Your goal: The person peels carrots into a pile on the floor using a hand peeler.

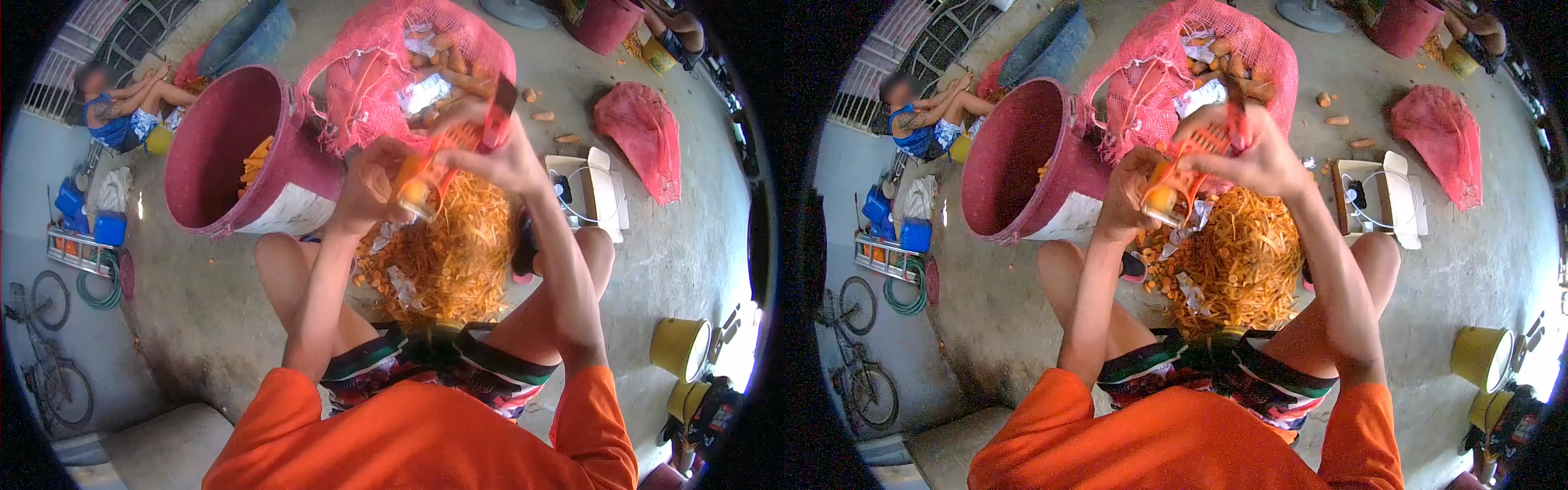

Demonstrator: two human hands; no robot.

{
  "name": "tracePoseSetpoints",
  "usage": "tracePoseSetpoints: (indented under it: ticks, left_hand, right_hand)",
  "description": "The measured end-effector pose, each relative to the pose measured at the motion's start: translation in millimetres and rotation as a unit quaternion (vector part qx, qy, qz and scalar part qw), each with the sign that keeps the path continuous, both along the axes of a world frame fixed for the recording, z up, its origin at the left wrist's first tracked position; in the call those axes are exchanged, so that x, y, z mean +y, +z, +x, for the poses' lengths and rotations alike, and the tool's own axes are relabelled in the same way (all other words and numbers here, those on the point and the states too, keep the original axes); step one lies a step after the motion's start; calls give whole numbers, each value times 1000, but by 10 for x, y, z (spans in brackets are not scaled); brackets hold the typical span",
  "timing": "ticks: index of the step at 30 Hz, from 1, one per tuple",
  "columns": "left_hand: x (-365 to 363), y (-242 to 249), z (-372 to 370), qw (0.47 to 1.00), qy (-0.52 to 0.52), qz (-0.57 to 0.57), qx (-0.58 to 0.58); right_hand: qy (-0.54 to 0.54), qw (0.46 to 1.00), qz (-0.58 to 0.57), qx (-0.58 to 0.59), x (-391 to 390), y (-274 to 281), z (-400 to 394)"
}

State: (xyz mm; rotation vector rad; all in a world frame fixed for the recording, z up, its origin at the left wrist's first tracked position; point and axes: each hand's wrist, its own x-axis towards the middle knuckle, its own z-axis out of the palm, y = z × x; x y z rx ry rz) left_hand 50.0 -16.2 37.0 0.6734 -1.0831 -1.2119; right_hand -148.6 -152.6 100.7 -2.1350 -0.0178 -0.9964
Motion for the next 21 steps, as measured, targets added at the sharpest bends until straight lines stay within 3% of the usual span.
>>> tracePoseSetpoints:
  ticks: [1,3,4,7,9,11,15,18,19,21]
  left_hand:
    - [-3,4,23,1000,1,1,-1]
    - [46,-19,50,999,-41,-18,9]
    - [34,-12,50,997,-63,-33,13]
    - [12,21,-38,999,-17,-13,47]
    - [-21,-35,-27,999,24,-19,41]
    - [25,-41,5,1000,-21,-7,8]
    - [45,42,-50,997,-16,-8,73]
    - [23,55,-73,1000,10,11,26]
    - [50,54,-79,999,21,36,-11]
    - [81,-29,-37,999,5,33,-16]
  right_hand:
    - [1,1000,1,-1,-47,-27,10]
    - [1,973,232,-5,-202,-161,-22]
    - [-108,990,93,10,-294,-114,-23]
    - [-19,988,145,-47,-141,-119,-28]
    - [11,999,39,32,40,40,-2]
    - [-22,993,118,-6,-99,-109,8]
    - [-118,984,135,-14,-283,-130,-63]
    - [-9,1000,4,-17,-24,-51,38]
    - [-8,1000,7,-18,-54,-68,37]
    - [-37,978,205,-8,-186,-134,-20]
